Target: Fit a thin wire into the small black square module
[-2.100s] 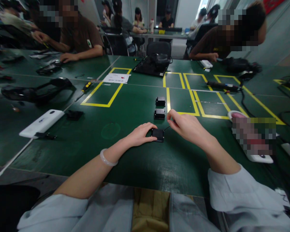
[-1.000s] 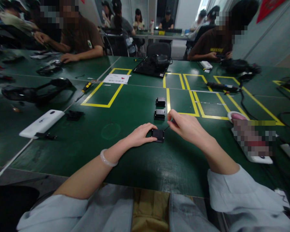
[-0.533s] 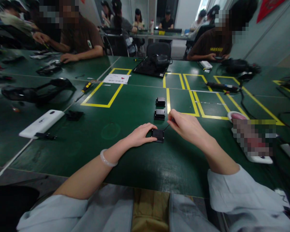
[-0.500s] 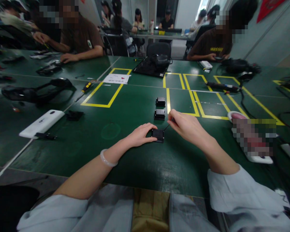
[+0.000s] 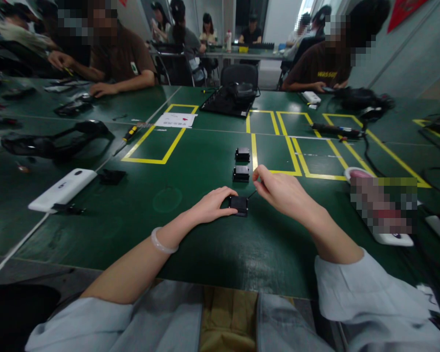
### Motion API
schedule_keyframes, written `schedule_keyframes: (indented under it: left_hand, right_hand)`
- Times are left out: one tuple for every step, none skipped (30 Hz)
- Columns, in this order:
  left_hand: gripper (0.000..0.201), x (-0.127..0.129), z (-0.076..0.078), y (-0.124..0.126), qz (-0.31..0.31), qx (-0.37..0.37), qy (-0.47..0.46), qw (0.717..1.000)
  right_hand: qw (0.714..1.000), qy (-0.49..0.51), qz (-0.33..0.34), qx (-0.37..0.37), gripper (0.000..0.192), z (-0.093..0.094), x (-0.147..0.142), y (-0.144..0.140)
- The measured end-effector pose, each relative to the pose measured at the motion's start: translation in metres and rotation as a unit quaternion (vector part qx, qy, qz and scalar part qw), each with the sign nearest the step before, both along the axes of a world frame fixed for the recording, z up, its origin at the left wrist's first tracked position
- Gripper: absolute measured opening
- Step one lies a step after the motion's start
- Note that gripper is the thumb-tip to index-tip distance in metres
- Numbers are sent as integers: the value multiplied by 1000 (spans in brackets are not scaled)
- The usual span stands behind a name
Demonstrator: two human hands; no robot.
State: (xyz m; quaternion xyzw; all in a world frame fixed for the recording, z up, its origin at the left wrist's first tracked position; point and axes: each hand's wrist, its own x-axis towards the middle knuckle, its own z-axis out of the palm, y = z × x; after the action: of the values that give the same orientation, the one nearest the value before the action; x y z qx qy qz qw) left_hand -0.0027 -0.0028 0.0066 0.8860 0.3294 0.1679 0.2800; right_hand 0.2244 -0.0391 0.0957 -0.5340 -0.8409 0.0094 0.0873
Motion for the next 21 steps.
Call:
schedule_keyframes:
  left_hand:
    - [39,0,0,0,0,2,0,1000]
    - [40,0,0,0,-1,3,0,1000]
    - [40,0,-1,0,-1,5,0,1000]
    - [40,0,-1,0,-1,5,0,1000]
    - [40,0,-1,0,-1,5,0,1000]
    - [40,1,-1,0,-1,5,0,1000]
    - [40,1,-1,1,-1,4,0,1000]
    - [40,1,-1,1,-1,3,0,1000]
    - [40,1,0,1,-1,3,-1,1000]
    - [40,1,0,0,0,2,0,1000]
    - [40,1,0,0,1,1,1,1000]
    - [40,1,1,0,1,0,2,1000]
    - [39,1,1,0,1,-1,2,1000]
    - [38,1,1,0,1,0,3,1000]
    - [38,1,2,0,0,1,3,1000]
    - [37,1,2,0,-2,3,4,1000]
    - [37,1,2,-1,-2,6,4,1000]
    - [37,1,2,-1,-3,8,5,1000]
    - [38,1,2,0,-3,9,5,1000]
    - [38,1,2,0,-2,10,5,1000]
    - [38,1,1,0,-1,10,4,1000]
  right_hand:
    - [1000,11,5,-2,23,0,0,-1]
    - [1000,17,7,-3,23,0,0,-1]
    - [1000,20,7,-3,22,1,0,-2]
    - [1000,20,7,-4,22,1,0,-2]
    - [1000,18,7,-4,21,1,0,-2]
    - [1000,13,6,-5,22,2,0,-2]
    - [1000,6,6,-6,23,2,0,-2]
    - [1000,-2,5,-8,25,2,0,-1]
    - [1000,-11,4,-11,28,2,0,-1]
    - [1000,-19,1,-11,30,2,0,0]
    - [1000,-26,-2,-12,30,1,-1,0]
    - [999,-32,-5,-11,30,1,-1,1]
    - [999,-34,-7,-11,30,1,-1,1]
    - [999,-31,-7,-10,28,1,-1,0]
    - [1000,-25,-5,-10,27,1,-1,0]
    - [1000,-15,-1,-10,26,1,0,0]
    - [1000,-4,6,-10,25,1,0,-1]
    - [1000,6,12,-10,24,2,0,-2]
    - [1000,13,18,-11,24,2,1,-2]
    - [1000,18,21,-12,23,2,1,-3]
    - [999,22,22,-13,23,3,1,-3]
